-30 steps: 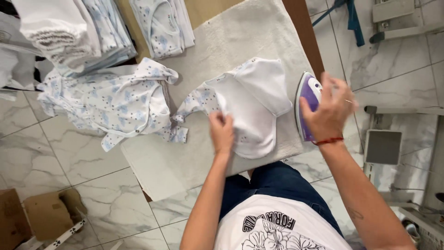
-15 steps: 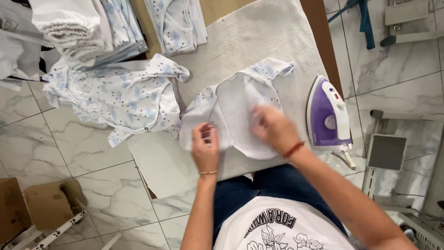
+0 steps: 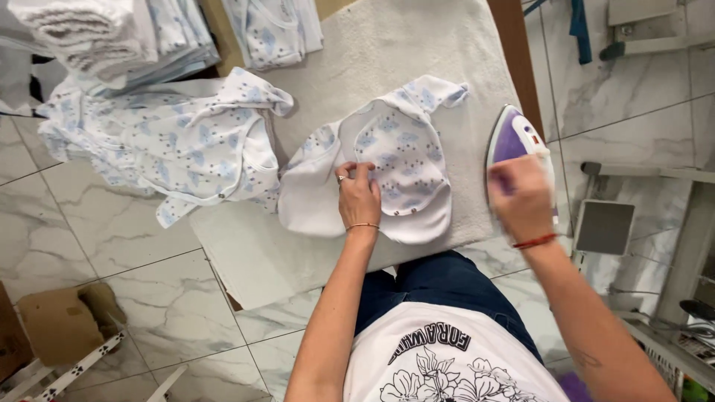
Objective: Ironing and folding baby onesies on a flat surface at a garment factory
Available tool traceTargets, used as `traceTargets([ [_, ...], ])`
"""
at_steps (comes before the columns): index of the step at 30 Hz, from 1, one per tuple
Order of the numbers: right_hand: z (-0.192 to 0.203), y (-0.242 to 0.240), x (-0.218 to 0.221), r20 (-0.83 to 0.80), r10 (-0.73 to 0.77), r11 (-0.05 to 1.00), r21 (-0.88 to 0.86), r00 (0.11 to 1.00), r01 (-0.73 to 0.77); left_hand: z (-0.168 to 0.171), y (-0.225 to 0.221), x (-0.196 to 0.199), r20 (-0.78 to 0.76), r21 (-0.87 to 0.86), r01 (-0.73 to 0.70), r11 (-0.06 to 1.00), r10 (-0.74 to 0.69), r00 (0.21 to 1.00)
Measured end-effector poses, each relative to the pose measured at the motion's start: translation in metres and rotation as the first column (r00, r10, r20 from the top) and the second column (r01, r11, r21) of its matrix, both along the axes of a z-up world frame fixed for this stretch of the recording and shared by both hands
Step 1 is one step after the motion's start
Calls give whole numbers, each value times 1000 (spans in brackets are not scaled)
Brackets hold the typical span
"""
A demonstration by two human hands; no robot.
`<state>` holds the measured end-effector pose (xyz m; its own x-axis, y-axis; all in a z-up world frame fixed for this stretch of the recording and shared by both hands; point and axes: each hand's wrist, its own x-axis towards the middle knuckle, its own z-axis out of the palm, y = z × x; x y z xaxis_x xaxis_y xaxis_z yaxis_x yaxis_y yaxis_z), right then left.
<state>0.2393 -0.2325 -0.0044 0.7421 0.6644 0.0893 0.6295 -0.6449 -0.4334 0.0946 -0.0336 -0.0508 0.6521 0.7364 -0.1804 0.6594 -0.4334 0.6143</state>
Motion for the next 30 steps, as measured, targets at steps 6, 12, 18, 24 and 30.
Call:
traceTargets([
  [6,-46,29,-35,220,330,931,-239,918,-277,28,-20,-26,40,-72,-100,992,103,994],
  [12,-63,19,-28,275,310,940,-233,910,-249,19,-33,-43,12,-44,-99,994,99,995],
  [18,9,0,-4,327,48,999,-28,944,-41,24,-31,-47,-24,-68,-12,998,11,1000],
  [24,46,1,15,-403,-524,848,-171,750,501,22,-15,-43,5,25,-36,999,36,999],
  [30,78,36,-25,-578,-192,957,68,793,281,-16,13,-24,55,176,70,982,-81,995],
])
